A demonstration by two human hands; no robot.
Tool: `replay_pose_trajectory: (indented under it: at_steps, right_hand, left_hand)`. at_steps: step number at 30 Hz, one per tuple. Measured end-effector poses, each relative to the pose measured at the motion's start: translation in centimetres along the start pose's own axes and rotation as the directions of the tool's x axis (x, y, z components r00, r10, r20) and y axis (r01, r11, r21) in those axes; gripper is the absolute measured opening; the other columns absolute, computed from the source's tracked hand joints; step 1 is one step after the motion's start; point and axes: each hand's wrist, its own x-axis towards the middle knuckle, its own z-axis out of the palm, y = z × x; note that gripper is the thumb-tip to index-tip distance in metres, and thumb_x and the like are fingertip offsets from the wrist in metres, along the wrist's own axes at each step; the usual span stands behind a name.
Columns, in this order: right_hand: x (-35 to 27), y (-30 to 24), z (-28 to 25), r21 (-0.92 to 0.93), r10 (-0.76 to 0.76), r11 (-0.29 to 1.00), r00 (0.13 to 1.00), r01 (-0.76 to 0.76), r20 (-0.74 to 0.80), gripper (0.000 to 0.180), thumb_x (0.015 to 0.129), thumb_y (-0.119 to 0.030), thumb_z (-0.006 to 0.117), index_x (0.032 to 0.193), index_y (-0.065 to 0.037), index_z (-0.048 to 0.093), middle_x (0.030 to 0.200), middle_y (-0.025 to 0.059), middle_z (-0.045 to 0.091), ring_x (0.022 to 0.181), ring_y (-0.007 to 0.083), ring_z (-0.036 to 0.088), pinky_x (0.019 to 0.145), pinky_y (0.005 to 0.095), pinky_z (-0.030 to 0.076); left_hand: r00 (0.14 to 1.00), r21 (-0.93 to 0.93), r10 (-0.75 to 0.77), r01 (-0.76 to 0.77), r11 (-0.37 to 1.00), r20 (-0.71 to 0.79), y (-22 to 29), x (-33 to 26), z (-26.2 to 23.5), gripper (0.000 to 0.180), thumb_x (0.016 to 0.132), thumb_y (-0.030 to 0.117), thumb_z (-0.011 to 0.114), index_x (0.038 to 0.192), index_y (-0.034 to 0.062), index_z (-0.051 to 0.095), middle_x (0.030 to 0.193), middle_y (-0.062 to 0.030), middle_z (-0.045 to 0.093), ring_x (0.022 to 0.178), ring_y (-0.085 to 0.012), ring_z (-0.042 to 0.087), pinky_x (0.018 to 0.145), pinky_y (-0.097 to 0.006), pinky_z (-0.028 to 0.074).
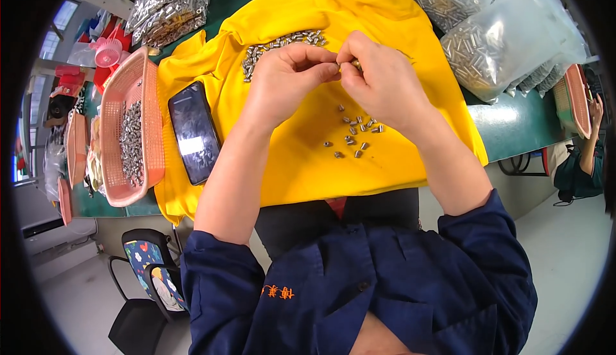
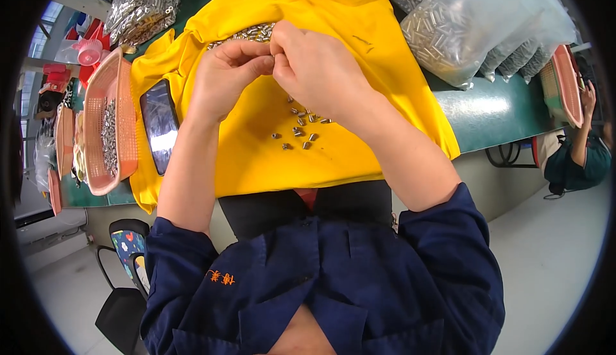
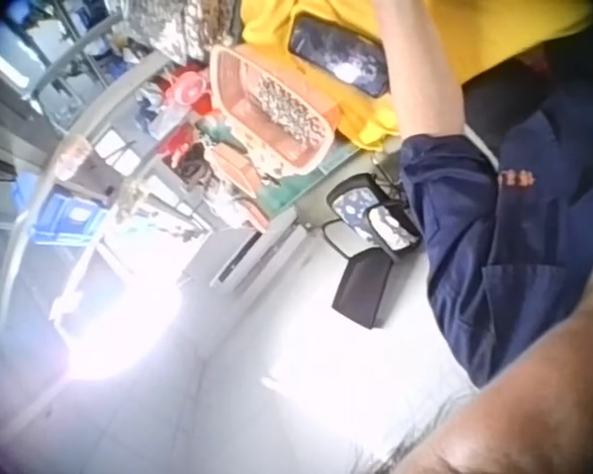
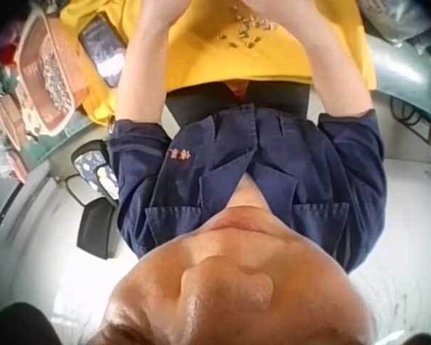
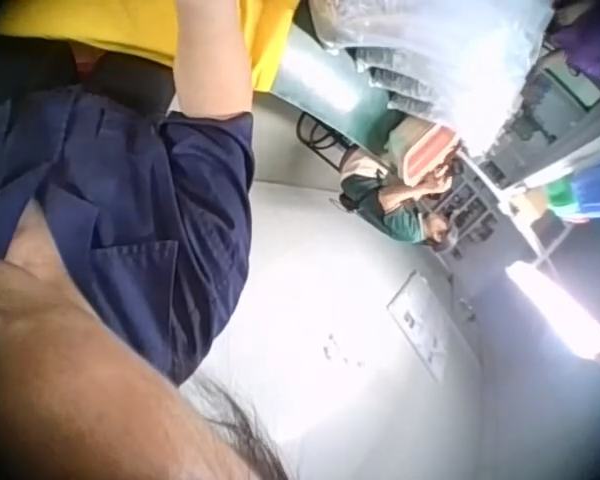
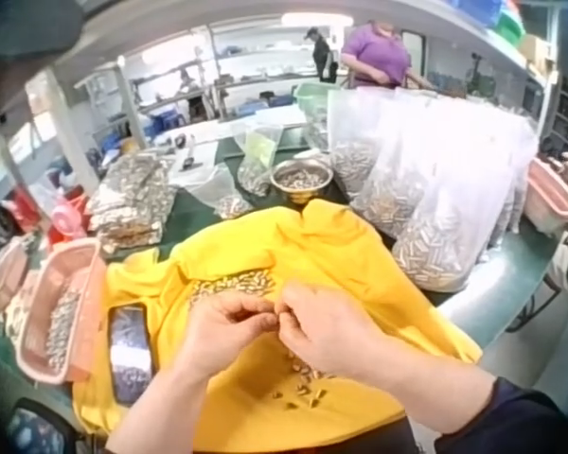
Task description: The person is manually assembling small metal components by inserting pins into metal bases on a workspace.
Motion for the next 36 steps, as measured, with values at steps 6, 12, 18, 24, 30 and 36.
replay_pose_trajectory:
  at_steps: [6, 12, 18, 24, 30, 36]
  right_hand:
    - [0.5, 1.0, -0.7, 0.412, 0.233, 0.863, 0.954, -0.292, 0.187, 0.006, 0.077, -0.006, 0.051, 0.082, -0.003, 0.048, 0.066, 0.0017, 0.048, 0.059, 0.0096, 0.044, 0.054, 0.0227, 0.036]
    - [0.5, 1.0, -0.8, 0.339, 0.169, 0.926, 0.985, -0.167, 0.024, 0.008, 0.074, -0.008, 0.05, 0.079, -0.002, 0.049, 0.063, 0.0053, 0.052, 0.055, 0.0122, 0.046, 0.052, 0.0247, 0.039]
    - [0.5, 0.6, -1.1, 0.332, 0.171, 0.927, 0.984, -0.176, 0.047, 0.008, 0.073, -0.008, 0.05, 0.078, -0.002, 0.049, 0.064, 0.0063, 0.052, 0.055, 0.013, 0.047, 0.053, 0.0251, 0.04]
    - [0.4, 0.3, -1.1, 0.401, 0.183, 0.887, 0.972, -0.227, 0.146, 0.006, 0.077, -0.006, 0.051, 0.08, -0.003, 0.047, 0.069, -0.0011, 0.046, 0.061, 0.0056, 0.039, 0.054, 0.0194, 0.034]
    - [0.4, 0.1, -1.3, 0.419, 0.179, 0.879, 0.973, -0.225, 0.148, 0.005, 0.077, -0.006, 0.051, 0.08, -0.003, 0.048, 0.07, -0.0013, 0.047, 0.061, 0.0052, 0.04, 0.054, 0.0197, 0.035]
    - [0.1, -0.1, -0.9, 0.241, 0.128, 0.959, 0.987, -0.149, 0.1, 0.006, 0.076, -0.004, 0.05, 0.08, -0.002, 0.047, 0.067, 0.005, 0.051, 0.058, 0.0114, 0.047, 0.052, 0.0231, 0.038]
  left_hand:
    - [0.998, -0.001, 0.063, -0.063, 0.998, -0.005, -0.2, 0.2, -0.8, 0.013, 0.077, 0.0, 0.057, 0.089, -0.0025, 0.06, 0.084, -0.0065, 0.062, 0.077, -0.0118, 0.06, 0.07, -0.021, 0.047]
    - [0.992, 0.424, 0.129, -0.115, 0.898, -0.005, -0.4, 0.2, -0.4, 0.013, 0.079, 0.0, 0.055, 0.09, -0.0008, 0.061, 0.086, -0.0034, 0.061, 0.078, -0.0108, 0.058, 0.071, -0.021, 0.045]
    - [0.988, 0.12, 0.104, -0.09, 0.989, -0.112, -0.5, 0.2, -0.3, 0.013, 0.08, 0.002, 0.055, 0.091, 0.0009, 0.061, 0.088, -0.0037, 0.06, 0.077, -0.0117, 0.057, 0.069, -0.021, 0.045]
    - [0.992, -0.479, -0.085, 0.119, 0.87, 0.093, -0.6, 0.0, -0.6, 0.012, 0.081, 0.004, 0.055, 0.093, 0.0011, 0.056, 0.085, -0.0063, 0.059, 0.077, -0.0142, 0.058, 0.07, -0.024, 0.048]
    - [0.986, -0.526, -0.032, 0.115, 0.842, 0.164, -0.6, -0.1, -0.5, 0.011, 0.082, 0.003, 0.053, 0.092, 0.0008, 0.056, 0.086, -0.0066, 0.06, 0.077, -0.0145, 0.058, 0.072, -0.026, 0.049]
    - [0.994, -0.482, -0.062, 0.096, 0.871, 0.086, -0.5, -0.2, 0.0, 0.011, 0.08, 0.002, 0.056, 0.09, -0.0007, 0.057, 0.084, -0.0075, 0.06, 0.076, -0.0142, 0.059, 0.071, -0.026, 0.049]
